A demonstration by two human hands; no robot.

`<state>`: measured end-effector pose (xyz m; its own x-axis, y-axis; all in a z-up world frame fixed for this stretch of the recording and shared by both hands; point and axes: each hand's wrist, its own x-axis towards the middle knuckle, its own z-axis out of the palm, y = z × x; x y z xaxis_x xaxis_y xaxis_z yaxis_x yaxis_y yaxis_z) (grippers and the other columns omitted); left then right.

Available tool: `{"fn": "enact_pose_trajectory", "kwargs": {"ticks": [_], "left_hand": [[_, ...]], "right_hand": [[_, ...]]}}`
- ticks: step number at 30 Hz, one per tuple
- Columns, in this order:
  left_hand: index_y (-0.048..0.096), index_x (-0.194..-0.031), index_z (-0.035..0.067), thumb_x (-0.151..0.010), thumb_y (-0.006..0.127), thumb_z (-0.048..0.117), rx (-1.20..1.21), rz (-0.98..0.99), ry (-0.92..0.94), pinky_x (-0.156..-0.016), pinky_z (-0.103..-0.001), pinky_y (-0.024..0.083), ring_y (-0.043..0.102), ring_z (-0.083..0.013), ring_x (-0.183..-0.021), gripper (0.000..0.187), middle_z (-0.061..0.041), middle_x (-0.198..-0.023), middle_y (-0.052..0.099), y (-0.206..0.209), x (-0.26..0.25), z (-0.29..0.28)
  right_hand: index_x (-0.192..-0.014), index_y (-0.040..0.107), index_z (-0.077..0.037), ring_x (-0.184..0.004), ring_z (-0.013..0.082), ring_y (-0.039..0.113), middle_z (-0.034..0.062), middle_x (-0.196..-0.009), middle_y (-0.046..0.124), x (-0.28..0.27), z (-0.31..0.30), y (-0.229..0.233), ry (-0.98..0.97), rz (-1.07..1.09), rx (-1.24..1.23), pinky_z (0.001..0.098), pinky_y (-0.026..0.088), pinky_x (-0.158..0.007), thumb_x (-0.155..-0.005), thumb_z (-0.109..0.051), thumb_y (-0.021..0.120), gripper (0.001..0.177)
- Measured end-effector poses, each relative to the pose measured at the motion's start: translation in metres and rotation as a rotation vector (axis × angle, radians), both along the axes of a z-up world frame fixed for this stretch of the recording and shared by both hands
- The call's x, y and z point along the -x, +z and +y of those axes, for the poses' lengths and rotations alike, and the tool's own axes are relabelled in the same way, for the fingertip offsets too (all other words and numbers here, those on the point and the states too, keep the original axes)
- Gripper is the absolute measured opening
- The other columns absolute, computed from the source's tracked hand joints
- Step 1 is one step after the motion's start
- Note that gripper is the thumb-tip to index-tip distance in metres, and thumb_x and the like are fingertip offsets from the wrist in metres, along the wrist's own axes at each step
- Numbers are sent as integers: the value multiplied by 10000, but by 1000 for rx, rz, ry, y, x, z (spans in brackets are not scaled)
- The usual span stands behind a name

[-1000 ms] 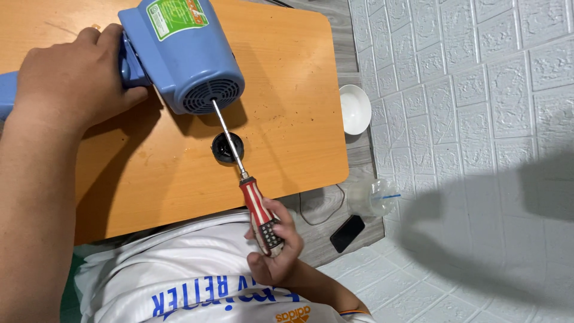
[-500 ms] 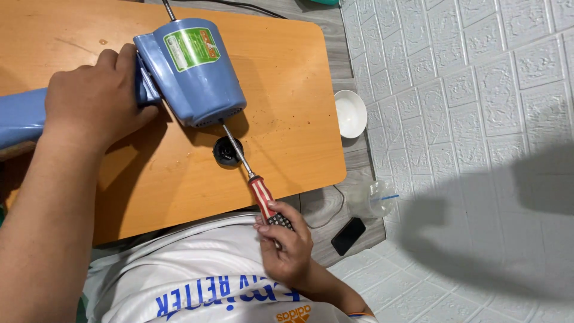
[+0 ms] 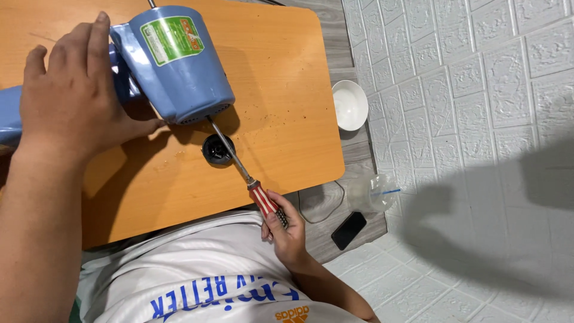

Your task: Disassembling a blue hair dryer by removing a screw with a screwdriver.

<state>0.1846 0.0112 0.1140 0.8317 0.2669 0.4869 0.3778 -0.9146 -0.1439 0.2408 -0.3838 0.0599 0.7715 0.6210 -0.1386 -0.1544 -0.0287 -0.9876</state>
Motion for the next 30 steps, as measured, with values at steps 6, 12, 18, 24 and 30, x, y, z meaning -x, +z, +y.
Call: {"fn": "enact_pose_trajectory", "kwargs": {"ticks": [6,12,18,24,30], "left_hand": [[490,-1707,152,-517,578,991,159,102,6,-818,-552,520,718,-455,-1234,1459,-268,-1618,526,8,-8,-19],[618,-1657,238,-545,461,1120,-59,11,79,-781,-406,478,742,-262,-1155,1428,-89,-1479,699,-6,-6,-18],[657,-1639,293,-623,375,1147,-217,-12,120,-770,-328,433,718,-168,-1090,1356,-7,-1435,712,-13,-5,-16],[641,-1654,289,-660,357,1148,-219,-21,103,-749,-327,426,714,-177,-1058,1344,-14,-1409,708,-14,-5,-14],[642,-1659,283,-636,333,1153,-202,3,110,-758,-338,440,712,-192,-1079,1379,-30,-1429,702,-15,-5,-15]], "right_hand": [[-1490,501,5,-539,145,529,128,-728,626,2,4,-7,-9,75,18,275,427,-478,-1046,-195,590,496],[-1474,520,-13,-520,161,549,276,-1169,701,10,9,-21,-143,313,-96,258,384,-412,-1055,-185,540,453],[-1483,487,55,-473,137,523,244,-1118,703,11,11,-29,-146,509,-273,237,343,-403,-1076,-240,491,503],[-1480,457,-33,-423,79,357,177,-898,635,11,17,-5,14,397,-75,197,294,-372,-1104,-275,428,448],[-1457,469,-22,-385,78,332,202,-855,591,5,16,-4,24,434,-131,195,281,-361,-1108,-253,447,418]]}}
